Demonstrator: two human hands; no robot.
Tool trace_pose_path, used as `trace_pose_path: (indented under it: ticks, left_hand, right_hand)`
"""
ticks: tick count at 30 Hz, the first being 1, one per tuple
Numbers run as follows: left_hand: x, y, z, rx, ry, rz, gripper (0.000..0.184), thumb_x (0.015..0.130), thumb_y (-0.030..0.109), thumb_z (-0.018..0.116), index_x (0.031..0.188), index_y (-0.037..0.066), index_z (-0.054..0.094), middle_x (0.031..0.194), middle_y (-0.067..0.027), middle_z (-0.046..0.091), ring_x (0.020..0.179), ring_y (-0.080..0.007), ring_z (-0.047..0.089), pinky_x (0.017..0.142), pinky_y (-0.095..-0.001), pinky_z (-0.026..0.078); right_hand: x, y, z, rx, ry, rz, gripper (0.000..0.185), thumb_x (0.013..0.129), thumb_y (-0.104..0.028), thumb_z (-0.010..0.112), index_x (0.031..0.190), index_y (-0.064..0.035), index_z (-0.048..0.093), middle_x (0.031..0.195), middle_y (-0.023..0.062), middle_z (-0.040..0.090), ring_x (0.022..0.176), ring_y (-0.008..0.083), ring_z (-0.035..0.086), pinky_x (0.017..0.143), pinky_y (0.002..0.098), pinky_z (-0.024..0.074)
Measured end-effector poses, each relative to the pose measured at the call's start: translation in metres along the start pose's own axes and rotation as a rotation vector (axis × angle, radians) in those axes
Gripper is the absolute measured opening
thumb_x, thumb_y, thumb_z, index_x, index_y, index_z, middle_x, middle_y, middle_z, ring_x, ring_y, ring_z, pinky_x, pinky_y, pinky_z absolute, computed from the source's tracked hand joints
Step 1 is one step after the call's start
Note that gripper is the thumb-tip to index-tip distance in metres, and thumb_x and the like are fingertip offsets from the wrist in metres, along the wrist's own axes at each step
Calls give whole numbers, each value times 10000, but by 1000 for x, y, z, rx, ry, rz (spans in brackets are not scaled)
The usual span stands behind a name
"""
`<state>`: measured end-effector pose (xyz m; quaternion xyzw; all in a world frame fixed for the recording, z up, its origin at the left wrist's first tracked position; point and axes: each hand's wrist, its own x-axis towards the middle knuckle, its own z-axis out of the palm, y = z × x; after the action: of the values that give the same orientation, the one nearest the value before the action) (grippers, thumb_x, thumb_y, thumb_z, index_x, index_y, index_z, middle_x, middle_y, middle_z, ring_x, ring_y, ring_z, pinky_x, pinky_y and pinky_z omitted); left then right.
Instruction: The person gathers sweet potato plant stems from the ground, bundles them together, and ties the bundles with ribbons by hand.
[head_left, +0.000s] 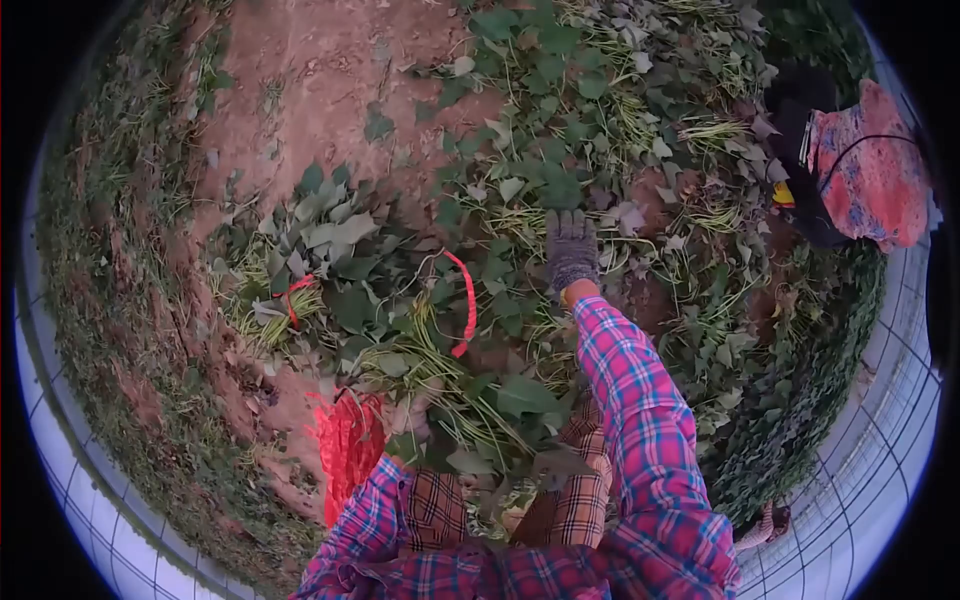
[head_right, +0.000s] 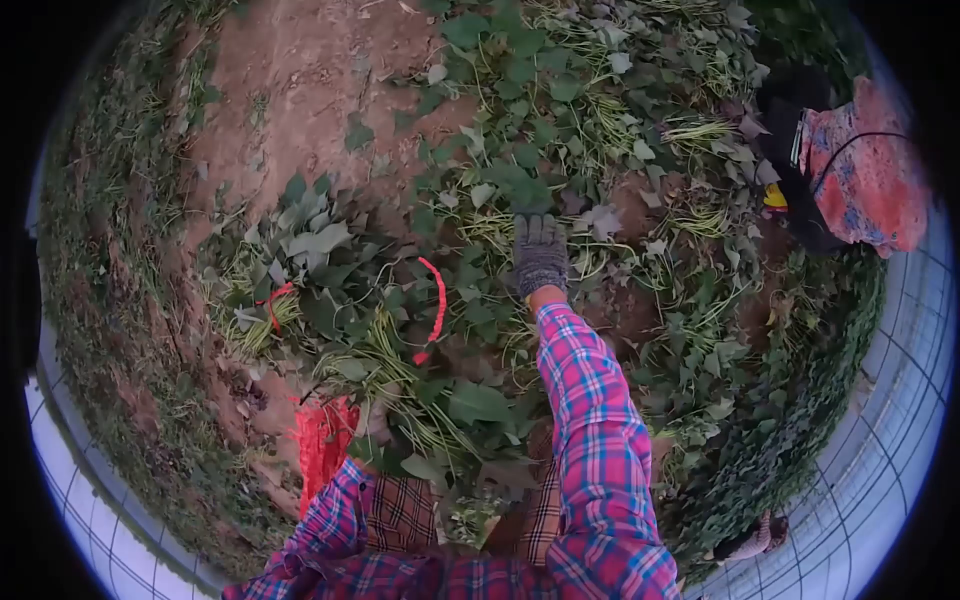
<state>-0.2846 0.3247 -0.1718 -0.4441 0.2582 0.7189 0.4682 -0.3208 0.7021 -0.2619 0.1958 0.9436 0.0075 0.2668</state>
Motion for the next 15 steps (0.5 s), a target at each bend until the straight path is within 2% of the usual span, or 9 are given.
trace_pose_path:
  ticks: [1,2,3,5,6,8,9,12,15]
  left_hand:
    - [-13,-8,47,167,243,42,208,841,185,587,1004,57,571,876,-72,623,700,-203,617,538,-334,533]
    - [12,-21,38,155,263,45,208,841,185,587,1004,57,571,876,-72,623,700,-203,617,538,-334,533]
    - [41,-35,27,-57,-308,80,228,834,193,597,1017,60,575,869,-67,628,700,-196,618,546,-327,534]
    - [59,-55,8,-282,-866,132,247,828,201,607,1030,63,578,861,-62,633,700,-189,619,554,-321,536]
    - [51,-61,2,-200,-502,116,212,844,177,532,1016,56,559,858,-38,579,713,-178,562,618,-299,497]
    - [40,-74,-10,-121,-113,93,194,861,153,456,1001,49,540,854,-13,526,727,-166,505,683,-276,457]
    - [43,-83,-19,173,27,136,228,833,140,496,1030,35,542,903,-24,547,785,-175,533,708,-288,473]
    - [41,-103,-24,799,214,285,391,789,136,582,1142,-16,511,1038,-94,577,965,-222,566,781,-331,493]
    - [42,-100,2,961,207,256,383,794,134,580,1137,-24,516,1047,-101,576,970,-225,566,789,-330,487]
  right_hand:
    - [17,-1,4,-55,-80,-31,822,764,-371,599,1409,-98,170,1449,161,222,1352,323,177,1098,477,121]
    - [28,-2,15,-51,-93,-51,822,764,-371,599,1409,-98,170,1449,161,222,1352,323,177,1098,477,121]
    - [39,-1,26,-74,-41,-83,802,776,-363,577,1411,-105,162,1446,162,229,1347,333,188,1096,486,120]
    - [54,3,45,-134,26,-133,711,797,-350,533,1395,-125,222,1428,175,266,1328,359,228,1091,498,123]
    - [62,5,52,-136,15,-150,711,797,-350,533,1395,-125,222,1428,175,266,1328,359,228,1091,498,123]
    - [68,6,56,-84,-106,-100,494,873,-249,368,1351,-128,334,1425,165,271,1315,344,249,1068,509,163]
    - [66,12,47,-86,-70,-138,443,839,-242,441,1259,-103,443,1284,186,450,1181,322,434,986,489,306]
    - [72,39,40,91,-265,-69,454,766,-256,564,1184,-91,496,1059,186,586,970,321,562,864,446,417]
    - [48,89,3,364,-186,-60,596,700,-301,662,1221,-84,469,1081,193,585,973,353,563,828,438,436]
